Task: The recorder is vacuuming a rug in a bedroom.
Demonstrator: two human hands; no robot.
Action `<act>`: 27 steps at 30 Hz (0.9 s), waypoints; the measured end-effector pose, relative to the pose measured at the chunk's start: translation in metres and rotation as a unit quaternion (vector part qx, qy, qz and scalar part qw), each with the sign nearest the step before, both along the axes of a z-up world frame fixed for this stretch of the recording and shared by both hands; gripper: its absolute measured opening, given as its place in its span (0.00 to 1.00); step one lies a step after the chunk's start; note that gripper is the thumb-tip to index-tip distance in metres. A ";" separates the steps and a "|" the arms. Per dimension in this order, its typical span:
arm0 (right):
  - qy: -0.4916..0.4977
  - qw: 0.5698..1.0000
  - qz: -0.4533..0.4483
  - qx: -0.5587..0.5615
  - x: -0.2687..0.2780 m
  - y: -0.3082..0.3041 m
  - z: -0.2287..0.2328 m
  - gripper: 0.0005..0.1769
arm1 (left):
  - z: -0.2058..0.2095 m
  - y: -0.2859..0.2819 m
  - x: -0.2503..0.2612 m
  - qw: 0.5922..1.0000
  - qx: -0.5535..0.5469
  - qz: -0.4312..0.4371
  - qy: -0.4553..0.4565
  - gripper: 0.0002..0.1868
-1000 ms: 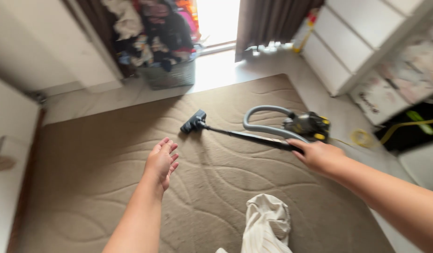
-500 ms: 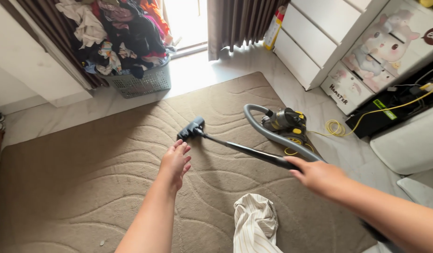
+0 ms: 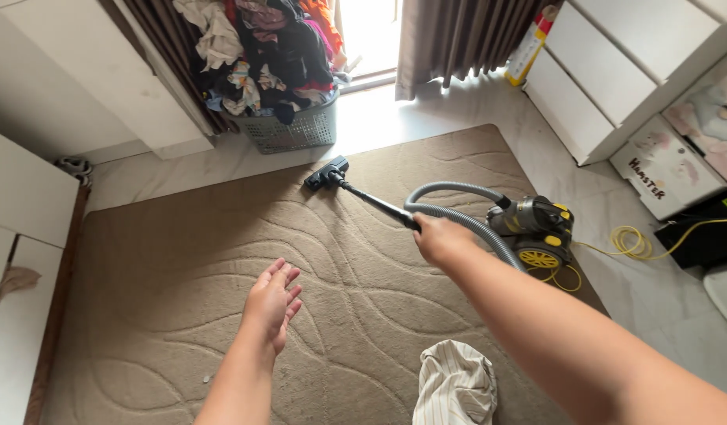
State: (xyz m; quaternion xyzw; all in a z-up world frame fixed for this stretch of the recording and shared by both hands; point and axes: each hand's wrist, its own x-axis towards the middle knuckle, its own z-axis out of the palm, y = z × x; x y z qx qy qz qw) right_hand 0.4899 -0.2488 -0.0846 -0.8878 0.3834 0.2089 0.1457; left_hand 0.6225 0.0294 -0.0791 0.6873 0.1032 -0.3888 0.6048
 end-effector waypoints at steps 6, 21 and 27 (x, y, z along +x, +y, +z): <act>0.020 1.000 -0.019 -0.014 -0.005 -0.026 0.010 0.28 | 0.001 -0.018 -0.014 1.000 0.004 -0.019 0.001 0.30; 0.138 0.970 -0.200 -0.006 -0.326 -0.020 0.063 0.33 | -0.018 -0.077 -0.021 0.991 -0.032 -0.127 0.004 0.30; 0.086 0.983 -0.159 -0.005 -0.255 -0.008 0.070 0.30 | -0.009 -0.094 -0.032 0.987 -0.019 -0.162 0.004 0.30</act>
